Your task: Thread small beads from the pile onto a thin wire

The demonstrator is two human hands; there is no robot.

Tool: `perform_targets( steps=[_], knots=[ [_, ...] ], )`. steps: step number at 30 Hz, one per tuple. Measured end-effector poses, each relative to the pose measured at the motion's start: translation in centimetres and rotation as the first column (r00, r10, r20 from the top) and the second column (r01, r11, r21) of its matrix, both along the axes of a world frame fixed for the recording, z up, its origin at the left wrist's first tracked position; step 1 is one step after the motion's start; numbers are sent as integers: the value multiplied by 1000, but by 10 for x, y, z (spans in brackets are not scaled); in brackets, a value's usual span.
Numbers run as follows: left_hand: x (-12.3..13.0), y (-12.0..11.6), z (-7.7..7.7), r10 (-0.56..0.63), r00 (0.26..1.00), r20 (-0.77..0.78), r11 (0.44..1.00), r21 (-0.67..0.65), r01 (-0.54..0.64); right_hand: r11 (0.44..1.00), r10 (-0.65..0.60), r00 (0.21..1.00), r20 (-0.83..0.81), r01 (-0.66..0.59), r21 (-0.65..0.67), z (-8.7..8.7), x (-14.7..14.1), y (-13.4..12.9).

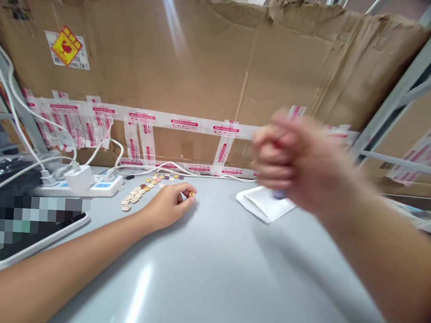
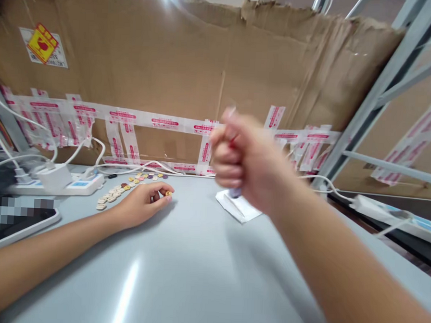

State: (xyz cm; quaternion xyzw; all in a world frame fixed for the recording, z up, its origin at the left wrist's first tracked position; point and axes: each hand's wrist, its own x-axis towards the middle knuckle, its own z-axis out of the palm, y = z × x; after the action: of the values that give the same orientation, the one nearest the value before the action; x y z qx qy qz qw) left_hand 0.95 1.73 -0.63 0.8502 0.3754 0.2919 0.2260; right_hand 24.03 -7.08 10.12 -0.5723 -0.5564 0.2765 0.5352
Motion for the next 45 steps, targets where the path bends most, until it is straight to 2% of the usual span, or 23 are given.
perform_targets(
  steps=[3, 6, 8, 12, 23, 32, 40, 45],
  knots=[
    [-1, 6, -4, -3, 997, 80, 999, -36, 6, 957, 136, 979, -149, -169, -237, -44, -28, 12],
    [-2, 9, -6, -18, 990, 142, 998, -57, 26, 953, 253, 944, 213, -204, -225, -85, -43, 17],
    [-1, 7, -6, -36, 988, 151, 996, -75, 48, 965, 249, 879, 407, -189, -181, -97, -45, 15],
    [1, -1, -3, -48, 990, 133, 989, -130, 65, 974, 228, 789, 570, -181, -138, -97, -44, 10],
    [2, -2, -5, -96, 983, 157, 985, -128, 116, 964, 250, 719, 648, -244, -102, -91, -38, 7],
    [-3, -11, 2, -97, 989, 113, 986, -127, 111, 941, 273, 619, 737, -332, -70, -87, -35, 2],
    [-5, -9, 3, -82, 991, 106, 988, -122, 95, 951, 244, 658, 713, -306, -43, -90, -34, 4],
    [-6, -7, 1, -116, 985, 126, 977, -162, 136, 981, 185, 733, 655, -179, -76, -95, -25, 11]
  ],
)
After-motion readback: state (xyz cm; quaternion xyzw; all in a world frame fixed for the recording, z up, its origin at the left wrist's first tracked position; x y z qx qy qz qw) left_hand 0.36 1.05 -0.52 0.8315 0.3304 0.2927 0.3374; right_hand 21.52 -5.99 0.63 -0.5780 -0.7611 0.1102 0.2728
